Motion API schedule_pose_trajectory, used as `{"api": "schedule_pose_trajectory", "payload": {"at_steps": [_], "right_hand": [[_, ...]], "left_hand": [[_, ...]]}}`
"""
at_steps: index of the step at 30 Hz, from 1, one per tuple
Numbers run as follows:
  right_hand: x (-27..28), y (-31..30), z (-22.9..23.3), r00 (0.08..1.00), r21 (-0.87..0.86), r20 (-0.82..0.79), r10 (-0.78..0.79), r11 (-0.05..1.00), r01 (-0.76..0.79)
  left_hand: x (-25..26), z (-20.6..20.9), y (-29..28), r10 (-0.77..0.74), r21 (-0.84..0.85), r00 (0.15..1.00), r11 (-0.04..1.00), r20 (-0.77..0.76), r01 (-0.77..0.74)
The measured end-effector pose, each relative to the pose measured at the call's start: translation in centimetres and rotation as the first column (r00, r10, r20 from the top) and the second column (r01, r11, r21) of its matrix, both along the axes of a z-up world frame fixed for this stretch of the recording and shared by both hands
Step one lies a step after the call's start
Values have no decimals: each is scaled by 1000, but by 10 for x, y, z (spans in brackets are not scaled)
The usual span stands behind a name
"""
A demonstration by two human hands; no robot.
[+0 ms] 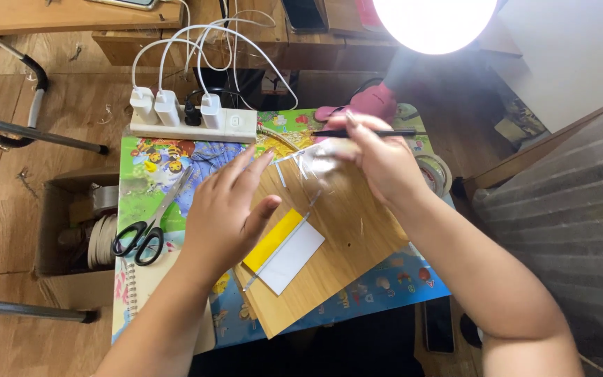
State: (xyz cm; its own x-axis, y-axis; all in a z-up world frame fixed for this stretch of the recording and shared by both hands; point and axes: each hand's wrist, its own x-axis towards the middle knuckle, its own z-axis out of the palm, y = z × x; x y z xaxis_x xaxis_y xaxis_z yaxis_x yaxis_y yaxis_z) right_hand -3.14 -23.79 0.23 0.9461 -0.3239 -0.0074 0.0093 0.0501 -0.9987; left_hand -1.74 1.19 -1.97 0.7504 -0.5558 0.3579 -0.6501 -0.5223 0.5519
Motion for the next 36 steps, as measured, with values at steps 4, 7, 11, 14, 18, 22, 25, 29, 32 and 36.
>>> {"api": "schedule_pose_trajectory", "payload": {"at_steps": [4, 7, 11, 14, 18, 22, 25, 29, 32, 36], "right_hand": [[12, 4, 6, 955, -254, 298, -1, 964, 80], [10, 8, 1, 973, -52, 227, -30, 998, 43], [15, 7, -3, 967, -243, 233, -101, 957, 158], [16, -9, -13, 851, -481, 524, 15, 830, 282], [21, -18, -17, 816, -802, 539, 207, 422, 423], [20, 14, 20, 960, -921, -279, 17, 277, -273], [32, 23, 23, 916, -857, -392, -84, 395, -331], [34, 30, 24, 906, -855, -403, -130, 407, -322], [35, 31, 30, 871, -847, -459, -178, 384, -368], [35, 26, 31, 881, -810, -465, -86, 443, -384]], "left_hand": [[4, -2, 0, 13, -39, 998, 999, -56, -16], [6, -11, 1, 14, -36, 998, 999, -62, -16], [5, -9, 1, 25, -44, 998, 999, -62, -28], [5, -13, 0, 23, -83, 998, 996, -55, -28], [7, -14, -1, 31, -92, 999, 995, -10, -31], [5, -11, 0, 37, -85, 999, 996, -33, -39], [3, -6, 1, 20, -91, 998, 995, -67, -26], [5, -8, 0, 23, -104, 999, 994, -39, -27], [5, -8, 0, 11, -107, 1000, 994, -19, -13], [6, -8, 0, 3, -99, 1000, 995, -4, -3]]}}
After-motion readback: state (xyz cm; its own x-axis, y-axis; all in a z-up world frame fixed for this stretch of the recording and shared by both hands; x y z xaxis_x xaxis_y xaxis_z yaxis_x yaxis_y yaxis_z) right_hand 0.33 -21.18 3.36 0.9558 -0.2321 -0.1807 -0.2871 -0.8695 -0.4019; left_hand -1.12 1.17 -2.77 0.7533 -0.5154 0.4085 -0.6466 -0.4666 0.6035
